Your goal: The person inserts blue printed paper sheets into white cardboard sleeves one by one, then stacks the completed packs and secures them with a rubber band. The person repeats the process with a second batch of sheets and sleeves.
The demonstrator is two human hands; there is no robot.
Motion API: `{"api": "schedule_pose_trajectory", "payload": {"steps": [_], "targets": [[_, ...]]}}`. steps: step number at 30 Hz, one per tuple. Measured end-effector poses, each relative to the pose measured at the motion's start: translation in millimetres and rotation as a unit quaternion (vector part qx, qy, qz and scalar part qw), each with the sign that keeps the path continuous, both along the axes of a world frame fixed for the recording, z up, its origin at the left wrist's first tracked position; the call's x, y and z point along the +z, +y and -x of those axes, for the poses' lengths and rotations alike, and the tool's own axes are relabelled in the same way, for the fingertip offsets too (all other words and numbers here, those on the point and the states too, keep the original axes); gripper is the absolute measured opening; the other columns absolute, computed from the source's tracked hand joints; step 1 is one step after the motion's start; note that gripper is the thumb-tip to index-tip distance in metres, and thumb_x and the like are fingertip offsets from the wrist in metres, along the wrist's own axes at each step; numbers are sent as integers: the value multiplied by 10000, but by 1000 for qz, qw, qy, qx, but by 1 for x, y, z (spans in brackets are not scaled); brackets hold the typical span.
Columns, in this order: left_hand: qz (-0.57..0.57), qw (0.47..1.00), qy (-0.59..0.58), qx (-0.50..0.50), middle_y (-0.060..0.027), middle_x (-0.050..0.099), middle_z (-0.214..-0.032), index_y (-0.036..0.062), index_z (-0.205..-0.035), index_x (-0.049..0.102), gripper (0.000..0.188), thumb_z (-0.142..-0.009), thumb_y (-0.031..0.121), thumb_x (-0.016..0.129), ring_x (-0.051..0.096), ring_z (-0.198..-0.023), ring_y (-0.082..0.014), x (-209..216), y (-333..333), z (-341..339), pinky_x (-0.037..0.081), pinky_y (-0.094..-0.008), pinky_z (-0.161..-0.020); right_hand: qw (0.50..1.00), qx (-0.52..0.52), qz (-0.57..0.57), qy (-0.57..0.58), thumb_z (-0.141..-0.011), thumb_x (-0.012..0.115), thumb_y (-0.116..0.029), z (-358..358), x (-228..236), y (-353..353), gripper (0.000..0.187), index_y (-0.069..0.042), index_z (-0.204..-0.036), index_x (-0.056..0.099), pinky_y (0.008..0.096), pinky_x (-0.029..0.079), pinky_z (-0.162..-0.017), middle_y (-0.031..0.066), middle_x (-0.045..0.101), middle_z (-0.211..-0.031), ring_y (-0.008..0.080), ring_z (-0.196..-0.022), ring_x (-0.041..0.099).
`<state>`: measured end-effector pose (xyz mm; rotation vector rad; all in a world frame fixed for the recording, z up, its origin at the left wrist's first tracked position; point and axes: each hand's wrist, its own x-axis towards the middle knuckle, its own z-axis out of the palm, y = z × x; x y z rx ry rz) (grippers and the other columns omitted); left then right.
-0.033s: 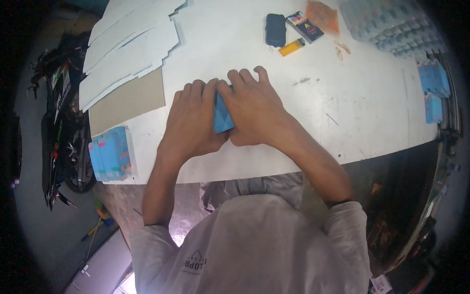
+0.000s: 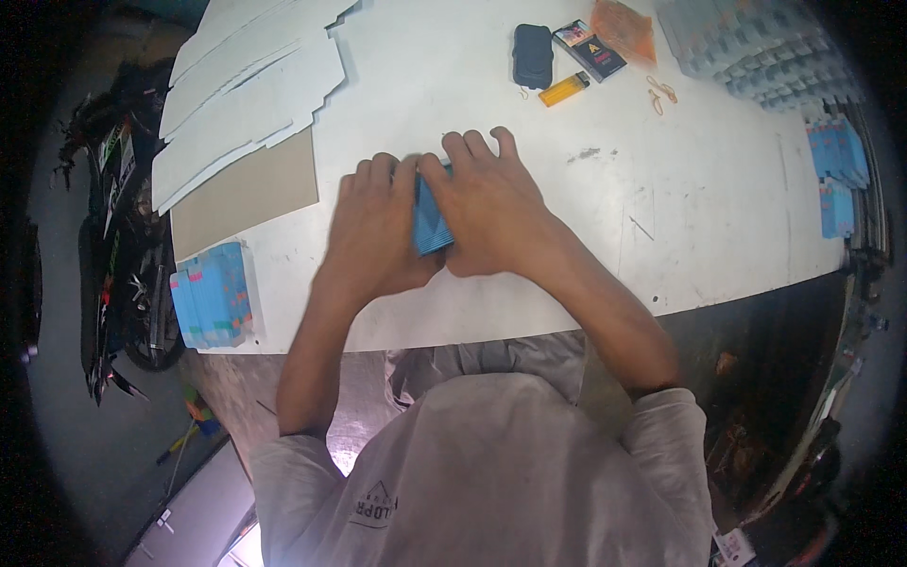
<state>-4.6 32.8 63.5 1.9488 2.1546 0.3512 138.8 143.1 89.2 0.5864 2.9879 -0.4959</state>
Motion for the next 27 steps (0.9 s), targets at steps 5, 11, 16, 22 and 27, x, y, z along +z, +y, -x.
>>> {"api": "schedule_pose_trajectory", "payload": {"steps": [5,11,16,22,27], "targets": [[-45,999,16,20,-199,561,-1099,-50,-1262,546,800,-594,236,882,547,-1044,-355,-18,1,-2,445,-450,-892,995,15,-45,92,-555,860,-254,2,-49,5,905,-26,-1359,514,559,403,-1097,159,586,-1277,346,-1212,563],[70,997,11,7,-189,601,-1051,-42,-1268,537,789,-609,226,879,605,-941,-353,-14,10,5,499,-445,-814,999,12,49,16,-541,861,-231,11,-33,17,839,-25,-1294,553,458,480,-975,138,615,-1181,332,-1126,606],[54,998,-12,-21,-186,601,-1064,-37,-1270,519,768,-643,225,877,610,-948,-360,12,3,4,499,-458,-818,1000,10,21,8,-536,866,-217,3,-8,6,835,-19,-1288,560,452,485,-920,156,613,-1170,333,-1122,602],[85,996,-11,-21,-187,565,-1192,-39,-1355,481,863,-645,232,889,558,-1102,-363,-3,3,1,466,-462,-909,999,3,36,22,-539,878,-222,-5,-31,-4,900,4,-1344,543,445,484,-919,157,593,-1194,338,-1137,570],[14,999,-26,-22,-196,566,-1231,-60,-1411,445,948,-632,223,906,557,-1113,-373,-3,-9,-7,463,-460,-917,999,-20,45,8,-532,879,-229,-8,-26,-6,908,8,-1342,542,432,478,-929,152,592,-1199,332,-1135,569]]}}
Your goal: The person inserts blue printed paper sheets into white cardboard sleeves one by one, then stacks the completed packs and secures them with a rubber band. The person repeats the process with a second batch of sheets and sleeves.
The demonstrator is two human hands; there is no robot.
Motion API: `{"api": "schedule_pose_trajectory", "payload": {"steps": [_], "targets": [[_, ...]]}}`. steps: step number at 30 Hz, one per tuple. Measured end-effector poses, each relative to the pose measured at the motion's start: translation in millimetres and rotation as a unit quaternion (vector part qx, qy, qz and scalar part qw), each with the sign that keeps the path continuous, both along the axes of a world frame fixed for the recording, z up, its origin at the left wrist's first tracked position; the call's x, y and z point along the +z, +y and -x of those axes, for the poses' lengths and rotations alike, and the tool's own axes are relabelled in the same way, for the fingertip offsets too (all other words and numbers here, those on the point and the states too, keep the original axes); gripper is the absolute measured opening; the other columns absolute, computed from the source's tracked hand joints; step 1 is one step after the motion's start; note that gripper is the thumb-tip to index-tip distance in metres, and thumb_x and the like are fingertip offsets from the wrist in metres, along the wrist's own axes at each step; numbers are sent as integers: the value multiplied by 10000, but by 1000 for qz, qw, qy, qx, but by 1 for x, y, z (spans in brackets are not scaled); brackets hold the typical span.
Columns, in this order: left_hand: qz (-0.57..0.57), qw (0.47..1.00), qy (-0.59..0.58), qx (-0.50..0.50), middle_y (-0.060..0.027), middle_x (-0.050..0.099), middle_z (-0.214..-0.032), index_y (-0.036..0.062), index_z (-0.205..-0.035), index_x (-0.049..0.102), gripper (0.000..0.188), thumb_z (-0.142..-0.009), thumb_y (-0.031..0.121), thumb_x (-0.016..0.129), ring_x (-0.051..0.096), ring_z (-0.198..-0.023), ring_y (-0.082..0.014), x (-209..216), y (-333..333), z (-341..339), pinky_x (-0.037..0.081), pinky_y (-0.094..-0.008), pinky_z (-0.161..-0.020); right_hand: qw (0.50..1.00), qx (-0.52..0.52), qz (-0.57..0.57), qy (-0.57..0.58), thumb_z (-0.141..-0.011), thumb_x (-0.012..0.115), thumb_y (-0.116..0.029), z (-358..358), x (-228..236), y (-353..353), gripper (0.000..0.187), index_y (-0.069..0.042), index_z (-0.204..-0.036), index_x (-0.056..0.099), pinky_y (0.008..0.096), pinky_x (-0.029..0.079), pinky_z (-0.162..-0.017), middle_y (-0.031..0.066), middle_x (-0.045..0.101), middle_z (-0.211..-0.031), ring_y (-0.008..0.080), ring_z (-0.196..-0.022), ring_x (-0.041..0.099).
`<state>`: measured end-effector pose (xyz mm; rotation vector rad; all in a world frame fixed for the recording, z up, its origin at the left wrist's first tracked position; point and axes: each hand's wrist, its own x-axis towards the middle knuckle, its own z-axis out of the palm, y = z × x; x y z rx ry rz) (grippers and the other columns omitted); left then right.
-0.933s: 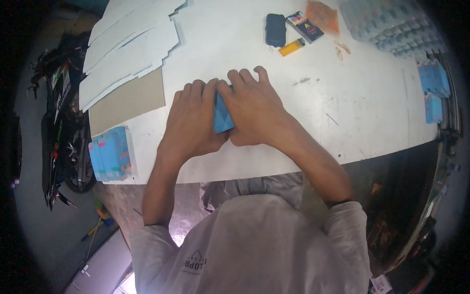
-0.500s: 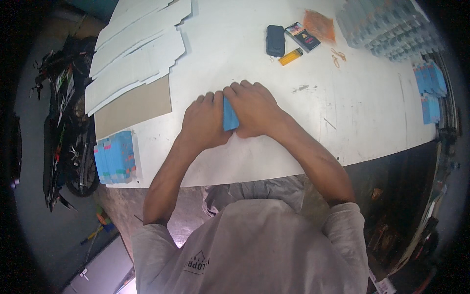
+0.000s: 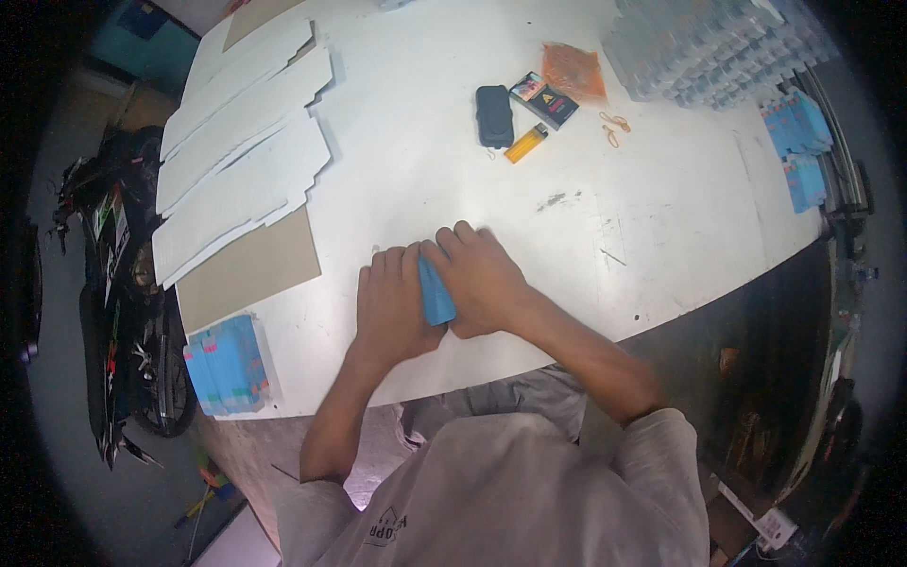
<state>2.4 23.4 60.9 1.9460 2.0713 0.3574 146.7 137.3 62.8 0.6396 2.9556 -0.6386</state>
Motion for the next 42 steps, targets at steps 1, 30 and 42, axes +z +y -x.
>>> {"api": "schedule_pose_trajectory", "payload": {"steps": [1,30,42], "targets": [[-16,1000,2,7,-195,569,-1234,-63,-1416,445,956,-629,221,908,558,-1115,-373,-4,1,-2,465,-459,-918,998,7,-20,53,-520,879,-232,-6,-6,-1,932,12,-1352,538,430,466,-957,159,583,-1207,337,-1146,560],[-158,876,-426,161,-201,475,-1391,-80,-1418,453,1205,-715,855,745,477,-1346,-325,10,11,-76,425,-451,-1084,667,-361,351,548,-884,501,-870,-26,-41,-39,980,83,-1091,594,304,548,-687,96,693,-935,152,-804,661],[-300,896,-308,107,-135,658,-908,-38,-1156,562,912,-738,724,838,692,-808,-244,-24,39,-58,549,-344,-690,665,-342,294,595,-910,508,-821,-17,-45,-23,843,16,-981,576,308,497,-617,96,626,-870,170,-730,625]]}}
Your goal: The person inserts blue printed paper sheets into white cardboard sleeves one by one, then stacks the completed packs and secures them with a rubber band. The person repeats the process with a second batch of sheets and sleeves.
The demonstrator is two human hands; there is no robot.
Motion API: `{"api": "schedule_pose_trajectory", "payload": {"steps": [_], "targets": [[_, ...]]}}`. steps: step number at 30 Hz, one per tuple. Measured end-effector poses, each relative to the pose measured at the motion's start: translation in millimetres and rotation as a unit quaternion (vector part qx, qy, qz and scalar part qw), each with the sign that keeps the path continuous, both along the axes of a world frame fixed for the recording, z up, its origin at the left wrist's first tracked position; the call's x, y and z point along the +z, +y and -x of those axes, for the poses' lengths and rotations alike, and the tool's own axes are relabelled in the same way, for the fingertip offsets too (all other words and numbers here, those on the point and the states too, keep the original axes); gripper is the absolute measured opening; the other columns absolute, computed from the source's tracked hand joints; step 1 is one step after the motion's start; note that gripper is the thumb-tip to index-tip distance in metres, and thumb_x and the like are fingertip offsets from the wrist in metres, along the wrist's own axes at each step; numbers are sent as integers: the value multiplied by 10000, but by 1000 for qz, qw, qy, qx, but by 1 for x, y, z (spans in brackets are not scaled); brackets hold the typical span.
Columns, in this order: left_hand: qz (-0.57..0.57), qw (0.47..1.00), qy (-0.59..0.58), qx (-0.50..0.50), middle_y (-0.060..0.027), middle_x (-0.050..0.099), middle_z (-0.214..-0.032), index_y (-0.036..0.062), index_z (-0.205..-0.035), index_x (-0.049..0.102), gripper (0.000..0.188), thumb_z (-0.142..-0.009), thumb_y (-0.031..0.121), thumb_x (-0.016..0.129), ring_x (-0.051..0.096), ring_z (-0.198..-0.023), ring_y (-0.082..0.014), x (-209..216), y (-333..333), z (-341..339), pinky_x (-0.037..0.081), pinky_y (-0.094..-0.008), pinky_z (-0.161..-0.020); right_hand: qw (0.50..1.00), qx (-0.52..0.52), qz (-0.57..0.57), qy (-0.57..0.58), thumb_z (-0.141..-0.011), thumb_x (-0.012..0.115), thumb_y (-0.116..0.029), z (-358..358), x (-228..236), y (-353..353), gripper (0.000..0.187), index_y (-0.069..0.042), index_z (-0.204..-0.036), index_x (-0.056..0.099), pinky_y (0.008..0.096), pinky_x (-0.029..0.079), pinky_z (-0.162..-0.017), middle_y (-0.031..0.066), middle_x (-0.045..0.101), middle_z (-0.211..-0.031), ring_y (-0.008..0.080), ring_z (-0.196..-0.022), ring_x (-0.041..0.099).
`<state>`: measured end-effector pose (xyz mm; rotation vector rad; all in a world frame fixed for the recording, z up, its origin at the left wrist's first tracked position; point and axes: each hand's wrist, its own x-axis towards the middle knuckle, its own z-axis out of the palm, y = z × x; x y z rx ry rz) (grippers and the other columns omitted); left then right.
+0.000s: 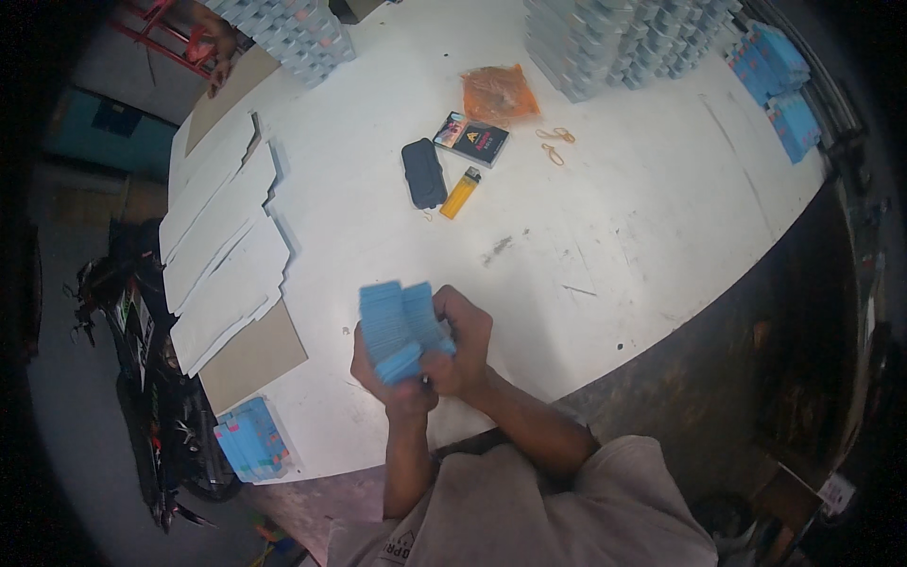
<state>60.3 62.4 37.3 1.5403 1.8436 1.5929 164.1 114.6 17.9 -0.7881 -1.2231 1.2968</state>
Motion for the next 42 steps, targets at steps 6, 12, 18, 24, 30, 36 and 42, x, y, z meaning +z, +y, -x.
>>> {"api": "schedule_pose_trajectory", "payload": {"steps": [6,12,18,24,30,36,42], "targets": [[190,973,95,-89,-172,612,-1068,-22,-1236,501,942,-599,444,1016,640,-1016,-367,60,3,10,519,-460,-871,948,126,231,180,-994,423,-693,-6,-18,-17,869,81,-1384,488,399,484,-1026,196,597,-1321,272,-1224,605],[306,904,293,-60,-187,592,-1135,-20,-1235,510,818,-634,322,947,569,-1089,-383,46,-2,56,445,-488,-920,960,55,-179,-209,-895,642,-182,-59,-1,17,713,95,-1505,397,523,344,-1194,249,490,-1515,361,-1379,515],[313,903,281,-90,-217,536,-1227,-60,-1304,477,857,-646,297,894,518,-1128,-376,18,-7,58,432,-471,-936,707,241,-440,-498,-900,601,-82,-34,24,8,543,-29,-1440,587,573,303,-1239,126,484,-1595,291,-1524,400],[341,891,284,-97,-217,537,-1236,-71,-1342,463,1042,-598,459,965,520,-1149,-391,28,-5,55,453,-490,-994,683,264,-452,-509,-932,611,-170,-29,7,15,555,-35,-1469,568,584,298,-1236,137,474,-1595,291,-1530,382],[351,901,138,-216,-162,639,-1177,2,-1246,618,798,-658,408,974,629,-1138,-336,35,9,118,521,-456,-974,674,252,-471,-510,-931,608,-137,-30,1,16,543,-44,-1465,572,688,278,-1200,138,477,-1578,352,-1482,422],[370,900,-24,-230,-127,715,-1102,44,-1141,692,651,-609,240,1011,701,-1070,-304,29,21,129,563,-428,-970,686,249,-464,-502,-923,624,-85,-33,-1,16,547,-54,-1467,570,721,256,-1194,151,467,-1581,362,-1481,418],[399,887,-24,-231,-124,734,-1169,50,-1176,689,678,-601,215,1009,701,-1167,-320,34,24,131,565,-507,-1034,698,245,-446,-505,-899,652,-48,-32,2,12,527,-72,-1424,607,727,221,-1209,129,492,-1573,350,-1491,418]]}}
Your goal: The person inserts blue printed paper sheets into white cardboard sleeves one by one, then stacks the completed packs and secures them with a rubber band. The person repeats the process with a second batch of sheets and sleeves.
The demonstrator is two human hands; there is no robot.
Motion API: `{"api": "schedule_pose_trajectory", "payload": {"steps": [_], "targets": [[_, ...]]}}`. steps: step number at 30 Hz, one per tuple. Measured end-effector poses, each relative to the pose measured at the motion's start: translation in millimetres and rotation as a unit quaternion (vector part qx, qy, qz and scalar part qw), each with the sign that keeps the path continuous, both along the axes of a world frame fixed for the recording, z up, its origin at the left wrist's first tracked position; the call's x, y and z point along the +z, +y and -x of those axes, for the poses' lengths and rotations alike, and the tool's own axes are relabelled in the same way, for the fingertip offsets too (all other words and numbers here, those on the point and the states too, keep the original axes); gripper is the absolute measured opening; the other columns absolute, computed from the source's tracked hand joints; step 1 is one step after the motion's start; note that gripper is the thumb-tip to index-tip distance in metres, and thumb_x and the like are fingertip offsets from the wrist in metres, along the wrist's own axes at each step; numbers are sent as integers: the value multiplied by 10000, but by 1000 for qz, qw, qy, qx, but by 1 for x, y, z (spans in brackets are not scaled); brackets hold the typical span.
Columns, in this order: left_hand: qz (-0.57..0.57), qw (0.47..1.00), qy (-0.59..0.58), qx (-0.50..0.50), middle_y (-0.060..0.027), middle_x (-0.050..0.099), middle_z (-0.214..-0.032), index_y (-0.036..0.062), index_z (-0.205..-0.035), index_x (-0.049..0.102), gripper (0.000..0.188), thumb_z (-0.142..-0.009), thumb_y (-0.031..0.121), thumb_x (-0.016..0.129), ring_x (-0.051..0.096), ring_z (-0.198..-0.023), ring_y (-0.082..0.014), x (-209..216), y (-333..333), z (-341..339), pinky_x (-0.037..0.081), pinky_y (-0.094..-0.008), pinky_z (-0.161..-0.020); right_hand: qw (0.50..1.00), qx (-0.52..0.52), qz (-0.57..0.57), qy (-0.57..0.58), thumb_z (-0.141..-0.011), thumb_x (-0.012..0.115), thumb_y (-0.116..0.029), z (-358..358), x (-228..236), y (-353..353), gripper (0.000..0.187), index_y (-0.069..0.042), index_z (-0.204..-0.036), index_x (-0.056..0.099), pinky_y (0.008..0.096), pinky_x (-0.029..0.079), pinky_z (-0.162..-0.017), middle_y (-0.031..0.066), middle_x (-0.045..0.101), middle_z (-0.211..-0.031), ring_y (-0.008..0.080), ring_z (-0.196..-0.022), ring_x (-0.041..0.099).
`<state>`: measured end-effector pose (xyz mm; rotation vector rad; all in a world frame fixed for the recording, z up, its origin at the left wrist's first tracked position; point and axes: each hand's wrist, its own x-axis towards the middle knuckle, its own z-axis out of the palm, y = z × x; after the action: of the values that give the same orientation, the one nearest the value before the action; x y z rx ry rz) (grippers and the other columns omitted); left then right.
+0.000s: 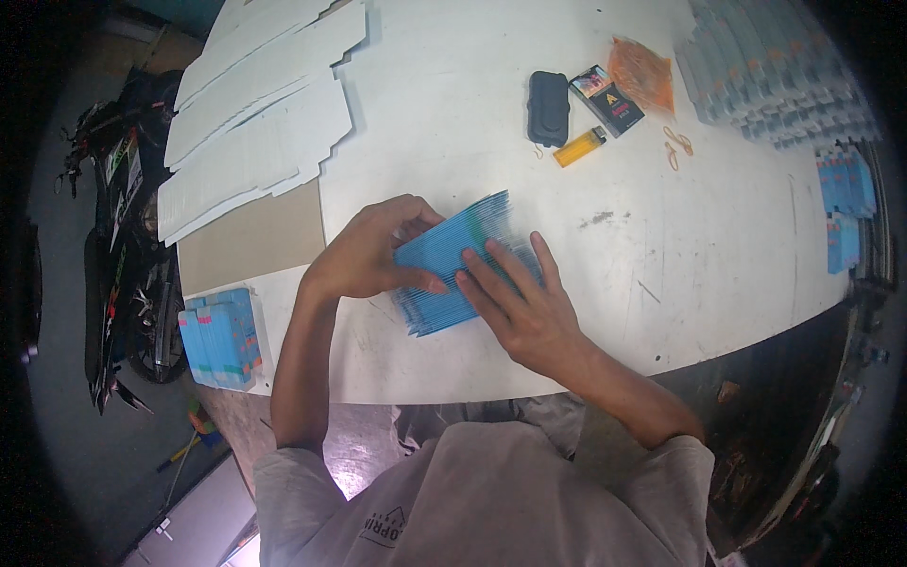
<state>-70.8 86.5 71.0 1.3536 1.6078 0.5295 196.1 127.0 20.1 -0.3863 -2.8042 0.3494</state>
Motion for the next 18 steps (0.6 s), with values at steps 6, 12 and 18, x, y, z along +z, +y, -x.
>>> {"api": "schedule_pose_trajectory", "payload": {"steps": [6,12,18], "targets": [[-12,1000,-22,-4,-144,737,-1157,50,-1181,701,613,-658,207,979,711,-1132,-332,-2,-2,1,569,-469,-996,999,-24,1,28,-793,693,35,3,8,-4,495,-77,-1275,685,670,287,-1181,115,595,-1443,326,-1379,525],[-98,952,284,-58,-174,732,-1047,19,-1057,699,398,-746,211,855,719,-959,-366,8,-7,-35,580,-427,-865,999,-12,32,-8,-671,694,41,19,27,-2,435,-35,-1098,716,452,465,-1027,129,684,-1136,302,-1120,630],[-150,957,229,-96,-194,737,-1032,-43,-1148,698,480,-767,205,852,736,-917,-338,-5,-8,-16,587,-413,-815,991,-19,133,20,-689,739,45,5,40,11,394,10,-1079,694,397,547,-918,132,720,-1058,317,-995,698]]}}
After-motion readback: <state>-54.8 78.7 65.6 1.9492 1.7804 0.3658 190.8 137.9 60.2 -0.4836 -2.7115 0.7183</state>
